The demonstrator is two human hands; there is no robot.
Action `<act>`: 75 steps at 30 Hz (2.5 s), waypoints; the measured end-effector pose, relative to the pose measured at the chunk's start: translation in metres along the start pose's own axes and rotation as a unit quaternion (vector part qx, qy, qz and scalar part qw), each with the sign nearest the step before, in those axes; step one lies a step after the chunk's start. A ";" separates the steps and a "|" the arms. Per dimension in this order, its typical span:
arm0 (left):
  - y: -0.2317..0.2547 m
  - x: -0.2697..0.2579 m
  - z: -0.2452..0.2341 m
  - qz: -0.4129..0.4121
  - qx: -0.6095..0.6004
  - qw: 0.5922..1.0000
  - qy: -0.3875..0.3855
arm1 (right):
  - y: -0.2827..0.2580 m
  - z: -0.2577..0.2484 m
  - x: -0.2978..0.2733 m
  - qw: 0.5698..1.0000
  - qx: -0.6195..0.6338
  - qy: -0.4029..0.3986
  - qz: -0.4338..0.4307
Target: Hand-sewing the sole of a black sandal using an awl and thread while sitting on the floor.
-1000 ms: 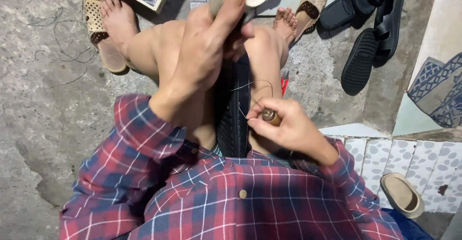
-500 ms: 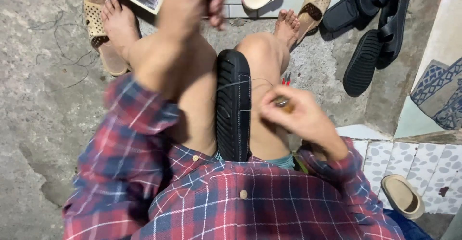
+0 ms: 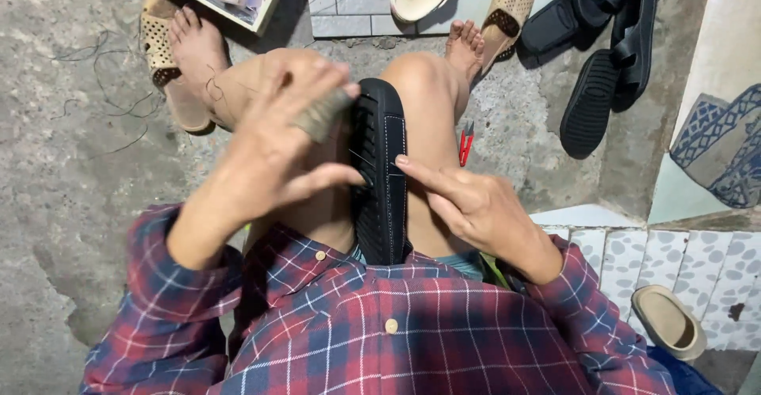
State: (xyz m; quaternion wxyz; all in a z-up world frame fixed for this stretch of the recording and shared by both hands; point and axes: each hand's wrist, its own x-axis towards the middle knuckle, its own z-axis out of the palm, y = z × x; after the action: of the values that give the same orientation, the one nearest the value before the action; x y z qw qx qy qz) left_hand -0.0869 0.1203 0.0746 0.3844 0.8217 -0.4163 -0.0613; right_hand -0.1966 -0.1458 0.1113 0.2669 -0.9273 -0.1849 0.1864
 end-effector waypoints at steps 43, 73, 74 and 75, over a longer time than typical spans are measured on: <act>0.035 -0.023 0.020 -0.016 0.029 0.998 0.060 | -0.009 -0.006 0.020 0.986 -0.098 0.076 -0.109; 0.038 -0.017 0.044 -0.177 -0.184 0.963 0.083 | 0.000 0.004 0.011 0.970 -0.165 0.148 -0.101; 0.041 -0.014 0.037 -0.184 -0.204 0.958 0.087 | 0.001 0.002 0.009 0.978 -0.149 0.125 -0.080; 0.040 -0.013 0.037 -0.185 -0.203 0.958 0.083 | -0.008 -0.010 0.008 0.978 -0.147 0.127 -0.077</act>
State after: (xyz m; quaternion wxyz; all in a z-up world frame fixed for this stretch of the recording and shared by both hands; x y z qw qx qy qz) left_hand -0.1365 0.0938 0.0732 0.5584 0.7909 -0.2030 -0.1464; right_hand -0.1870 -0.1400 0.1215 0.1628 -0.9553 -0.2462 0.0171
